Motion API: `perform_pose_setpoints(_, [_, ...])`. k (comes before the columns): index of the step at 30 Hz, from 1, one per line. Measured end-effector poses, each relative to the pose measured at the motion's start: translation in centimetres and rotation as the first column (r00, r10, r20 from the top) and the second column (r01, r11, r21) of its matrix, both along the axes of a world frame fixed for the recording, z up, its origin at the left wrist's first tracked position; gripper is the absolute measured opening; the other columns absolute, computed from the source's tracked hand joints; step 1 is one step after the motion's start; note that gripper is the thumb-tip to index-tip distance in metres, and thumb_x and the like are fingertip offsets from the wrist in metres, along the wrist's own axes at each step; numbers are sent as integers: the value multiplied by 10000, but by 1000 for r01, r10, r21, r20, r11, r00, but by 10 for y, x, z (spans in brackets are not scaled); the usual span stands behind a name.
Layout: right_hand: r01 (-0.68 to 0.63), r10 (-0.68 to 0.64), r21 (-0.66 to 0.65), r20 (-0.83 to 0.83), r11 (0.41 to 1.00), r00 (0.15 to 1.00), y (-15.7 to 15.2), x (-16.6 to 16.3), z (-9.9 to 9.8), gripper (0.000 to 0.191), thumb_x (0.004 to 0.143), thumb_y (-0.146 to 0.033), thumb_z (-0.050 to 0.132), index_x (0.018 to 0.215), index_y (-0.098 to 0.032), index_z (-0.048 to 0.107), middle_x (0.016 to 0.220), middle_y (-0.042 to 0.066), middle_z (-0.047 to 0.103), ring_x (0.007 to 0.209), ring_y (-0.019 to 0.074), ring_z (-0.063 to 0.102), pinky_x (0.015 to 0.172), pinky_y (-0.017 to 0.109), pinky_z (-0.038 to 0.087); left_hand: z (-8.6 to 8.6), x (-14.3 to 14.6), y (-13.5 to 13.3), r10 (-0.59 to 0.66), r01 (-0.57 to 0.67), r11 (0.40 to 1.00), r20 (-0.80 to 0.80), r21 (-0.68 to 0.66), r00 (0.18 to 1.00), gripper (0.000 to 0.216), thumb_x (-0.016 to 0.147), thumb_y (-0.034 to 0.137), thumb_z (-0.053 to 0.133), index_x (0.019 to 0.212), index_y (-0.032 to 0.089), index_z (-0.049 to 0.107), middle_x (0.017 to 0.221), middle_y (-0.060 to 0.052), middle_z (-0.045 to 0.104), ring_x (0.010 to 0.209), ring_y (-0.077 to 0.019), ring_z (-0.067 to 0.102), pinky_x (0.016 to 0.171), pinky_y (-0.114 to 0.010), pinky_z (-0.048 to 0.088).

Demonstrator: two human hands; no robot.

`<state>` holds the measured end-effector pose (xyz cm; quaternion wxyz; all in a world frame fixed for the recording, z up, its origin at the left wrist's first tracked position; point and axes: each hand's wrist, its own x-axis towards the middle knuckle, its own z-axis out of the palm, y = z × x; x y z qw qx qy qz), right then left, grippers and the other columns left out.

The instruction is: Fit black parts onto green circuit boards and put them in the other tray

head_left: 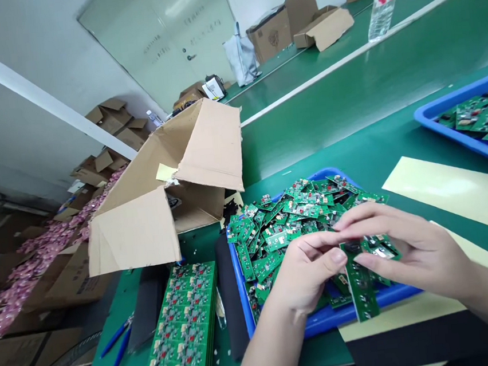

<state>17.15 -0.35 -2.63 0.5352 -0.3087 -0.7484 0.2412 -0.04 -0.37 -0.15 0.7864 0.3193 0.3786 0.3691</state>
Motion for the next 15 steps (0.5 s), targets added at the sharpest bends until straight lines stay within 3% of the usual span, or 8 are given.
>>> perform_pose_setpoints(5, [-6,6,89,3,996,1000,4,0,-1,177,869,-110,600,995,-225,646,915,52,696,870,159,676,764,258,574,-4,1,1,13,-14,999,-7,-51,1000,477,472,437,924,798,132,756,651,8,625,547,-39,480,567,-176,355])
perform_pose_setpoints(9, [56,-55,95,-11,994,998,9,-4,-6,109,874,-148,608,910,-220,682,850,53,722,825,171,691,748,282,581,-6,2,3,10,-11,999,-23,-45,1000,454,563,448,887,822,107,738,617,9,591,533,-44,500,537,-170,350])
perform_pose_setpoints(12, [182,-189,-102,-62,978,980,18,-2,-8,143,858,-343,646,820,-220,709,817,51,735,782,180,706,714,287,591,-7,3,5,23,-23,1000,-14,1,1000,482,634,475,839,920,102,730,725,-39,653,603,-86,576,575,-190,426])
perform_pose_setpoints(15, [398,-440,-299,-87,867,894,31,17,-2,285,820,-467,662,832,-187,717,769,57,733,661,159,700,618,261,582,-7,2,10,96,-95,994,-13,48,995,502,663,463,821,1011,121,704,886,-84,697,718,-135,641,636,-226,494])
